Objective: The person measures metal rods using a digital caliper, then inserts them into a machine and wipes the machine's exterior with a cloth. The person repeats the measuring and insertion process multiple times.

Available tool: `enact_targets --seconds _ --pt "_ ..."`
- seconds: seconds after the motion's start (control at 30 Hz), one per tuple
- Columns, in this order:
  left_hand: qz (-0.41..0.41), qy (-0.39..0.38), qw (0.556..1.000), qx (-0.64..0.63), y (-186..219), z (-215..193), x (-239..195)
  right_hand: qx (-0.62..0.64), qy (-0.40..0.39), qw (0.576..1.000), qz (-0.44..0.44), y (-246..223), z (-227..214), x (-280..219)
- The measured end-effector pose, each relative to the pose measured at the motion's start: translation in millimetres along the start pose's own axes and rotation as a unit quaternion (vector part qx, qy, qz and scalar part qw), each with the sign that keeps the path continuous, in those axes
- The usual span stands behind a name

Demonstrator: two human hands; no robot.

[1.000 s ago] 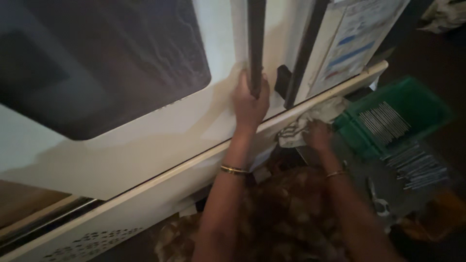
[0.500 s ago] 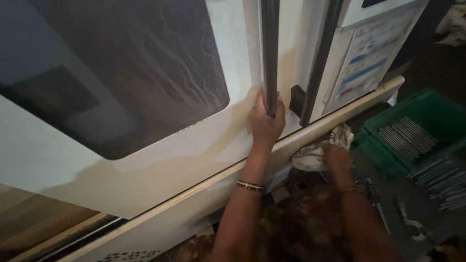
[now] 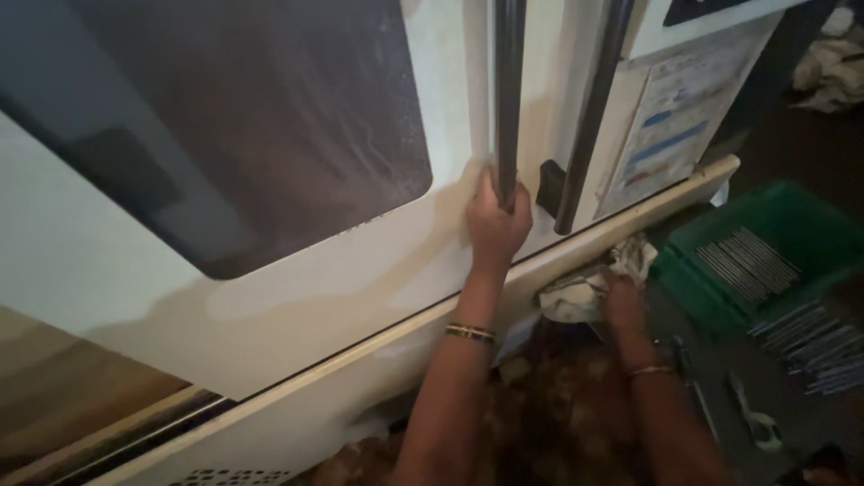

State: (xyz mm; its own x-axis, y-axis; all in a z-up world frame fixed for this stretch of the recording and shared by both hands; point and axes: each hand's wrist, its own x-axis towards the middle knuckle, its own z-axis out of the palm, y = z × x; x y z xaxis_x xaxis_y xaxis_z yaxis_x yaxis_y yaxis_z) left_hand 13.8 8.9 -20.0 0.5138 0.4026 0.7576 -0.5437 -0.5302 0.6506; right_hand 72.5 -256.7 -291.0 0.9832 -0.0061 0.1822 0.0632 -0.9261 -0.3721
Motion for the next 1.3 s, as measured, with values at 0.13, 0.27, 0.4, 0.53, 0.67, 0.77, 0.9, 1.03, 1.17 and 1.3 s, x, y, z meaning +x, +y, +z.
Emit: enact_targets --seconds 0.13,0.27,0.4,0.53,0.67,0.77,0.9,1.03,1.17,1.3 --pt "0.008 0.013 1.000 -0.010 -1.3 0.9 -1.1 -0.069 -0.017 0.997 -0.008 -24.4 -18.7 -25.6" --pt "-0.042 -0.012 0.999 -0.026 -0.9 1.1 -0.3 -0.053 0.106 0.991 -0.054 -67.8 -55.5 -39.4" --pt "-0.021 -0.005 0.999 -0.037 -0.4 -1.0 1.7 0.229 0.209 0.941 -0.132 -113.6 -93.2 -34.7" --pt "-0.046 -0.019 0.998 -0.044 2.4 -1.7 -0.5 0.320 0.257 0.887 -0.211 -151.7 -116.9 -14.6" --pt "-0.006 0.015 1.000 -0.008 1.7 -0.5 0.5 0.412 0.240 0.841 -0.256 -177.5 -123.6 -0.9" --pt "-0.044 -0.020 0.998 -0.030 1.4 -3.0 -0.2 0.363 0.268 0.850 -0.274 -189.8 -116.7 3.8" --pt "-0.048 -0.009 0.998 -0.026 -0.5 -1.5 0.1 0.273 0.278 0.880 -0.269 -190.2 -90.1 10.2" --pt "-0.053 -0.016 0.998 -0.008 -7.9 -1.7 -0.2 0.581 0.101 0.779 -0.212 -173.7 -52.5 6.4" --pt "-0.024 0.005 0.999 -0.030 -5.7 0.4 -1.4 0.297 0.200 0.897 -0.259 -153.0 -46.9 5.2" --pt "-0.063 -0.004 0.998 -0.013 3.6 -2.9 -1.5 0.316 0.213 0.884 -0.270 -158.6 -54.9 -5.0"
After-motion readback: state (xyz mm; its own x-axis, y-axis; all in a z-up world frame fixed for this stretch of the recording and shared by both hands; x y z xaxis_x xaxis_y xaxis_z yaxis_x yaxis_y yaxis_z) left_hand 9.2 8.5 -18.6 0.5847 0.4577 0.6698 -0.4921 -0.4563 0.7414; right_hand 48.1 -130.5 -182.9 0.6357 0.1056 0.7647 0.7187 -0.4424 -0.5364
